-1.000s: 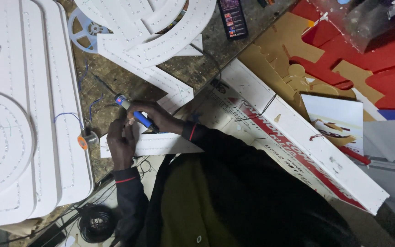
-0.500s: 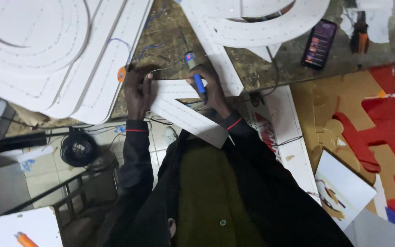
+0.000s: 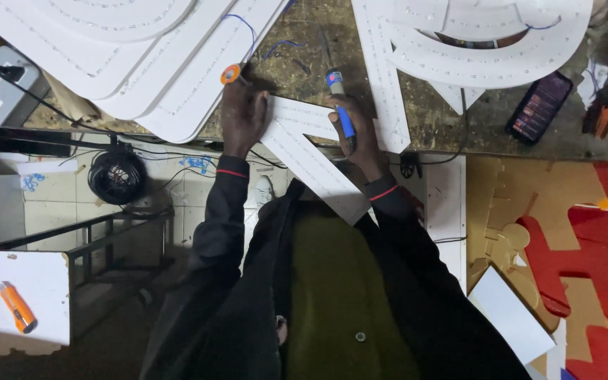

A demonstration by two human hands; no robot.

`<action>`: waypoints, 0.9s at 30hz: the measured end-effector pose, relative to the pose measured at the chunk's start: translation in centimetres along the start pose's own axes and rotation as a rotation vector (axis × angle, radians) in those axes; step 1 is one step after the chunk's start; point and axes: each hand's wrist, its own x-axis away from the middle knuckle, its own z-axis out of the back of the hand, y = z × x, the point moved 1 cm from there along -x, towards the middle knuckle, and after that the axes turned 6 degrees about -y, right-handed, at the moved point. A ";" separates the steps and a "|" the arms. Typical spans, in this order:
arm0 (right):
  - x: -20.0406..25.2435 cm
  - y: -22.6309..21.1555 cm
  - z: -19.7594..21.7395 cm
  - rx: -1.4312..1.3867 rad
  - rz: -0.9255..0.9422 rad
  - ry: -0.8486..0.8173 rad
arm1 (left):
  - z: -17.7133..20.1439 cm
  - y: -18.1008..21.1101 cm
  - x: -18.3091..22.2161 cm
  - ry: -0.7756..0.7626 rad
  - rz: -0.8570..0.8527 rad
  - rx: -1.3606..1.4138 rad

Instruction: Soldering electrical wire connections to LED strips mounted on large letter signs on a workshop table.

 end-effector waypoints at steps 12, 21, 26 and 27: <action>4.0 4.4 0.6 0.500 0.170 -0.197 | -3.4 -2.2 3.2 0.072 0.175 0.036; 2.4 2.3 3.5 0.484 0.029 -0.101 | -3.6 -1.7 0.9 0.094 0.068 0.063; 1.8 3.8 3.1 0.522 0.016 -0.084 | -4.4 -2.9 1.1 0.084 0.012 -0.023; 1.7 3.9 3.1 0.527 0.033 -0.087 | -4.7 -3.2 1.3 0.068 -0.023 -0.055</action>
